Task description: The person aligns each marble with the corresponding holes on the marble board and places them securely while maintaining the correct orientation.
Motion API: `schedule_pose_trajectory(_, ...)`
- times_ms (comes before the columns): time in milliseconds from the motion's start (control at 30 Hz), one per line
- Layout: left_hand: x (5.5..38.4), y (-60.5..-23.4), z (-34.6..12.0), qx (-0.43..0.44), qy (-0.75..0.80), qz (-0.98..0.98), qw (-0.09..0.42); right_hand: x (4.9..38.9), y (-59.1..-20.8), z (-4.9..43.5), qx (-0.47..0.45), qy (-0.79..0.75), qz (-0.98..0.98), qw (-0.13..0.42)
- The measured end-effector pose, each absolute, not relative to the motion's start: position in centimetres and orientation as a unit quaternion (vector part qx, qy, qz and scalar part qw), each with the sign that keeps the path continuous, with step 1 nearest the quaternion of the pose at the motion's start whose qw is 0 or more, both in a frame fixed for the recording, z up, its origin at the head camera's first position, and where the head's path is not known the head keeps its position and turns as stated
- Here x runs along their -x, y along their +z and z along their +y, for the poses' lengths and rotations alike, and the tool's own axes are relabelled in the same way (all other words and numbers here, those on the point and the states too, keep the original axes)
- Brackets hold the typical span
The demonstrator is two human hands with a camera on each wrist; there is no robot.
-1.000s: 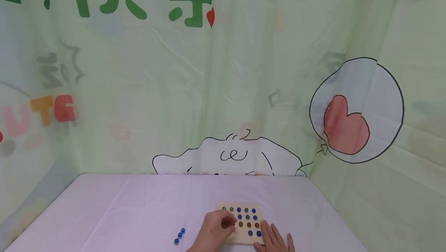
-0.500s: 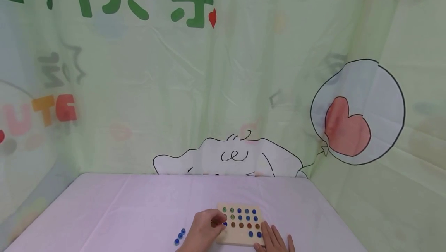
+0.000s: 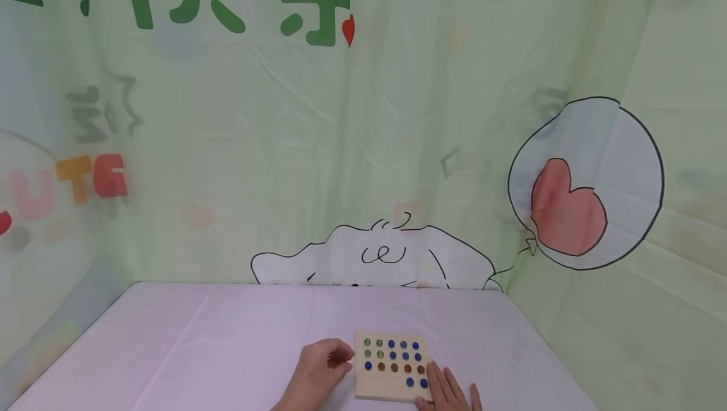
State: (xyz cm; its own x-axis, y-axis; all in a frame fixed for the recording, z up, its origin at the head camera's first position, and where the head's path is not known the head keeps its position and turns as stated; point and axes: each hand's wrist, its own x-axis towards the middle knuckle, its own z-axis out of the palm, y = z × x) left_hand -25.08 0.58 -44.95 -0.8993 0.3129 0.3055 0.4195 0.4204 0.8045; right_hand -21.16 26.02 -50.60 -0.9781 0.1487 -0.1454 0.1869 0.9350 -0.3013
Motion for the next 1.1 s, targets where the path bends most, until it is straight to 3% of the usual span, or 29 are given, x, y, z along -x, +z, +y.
schedule_pose_trajectory(167,25.1,-45.0,-0.2,0.198,-0.493,-0.846,0.042,21.1,-50.6,26.0,-0.086,-0.156,0.982,0.058)
schedule_pose_trajectory(1100,25.0,-45.4,-4.3,0.206,-0.485,-0.845,0.095,21.1,-50.5,26.0,-0.088,-0.161,0.981,0.061)
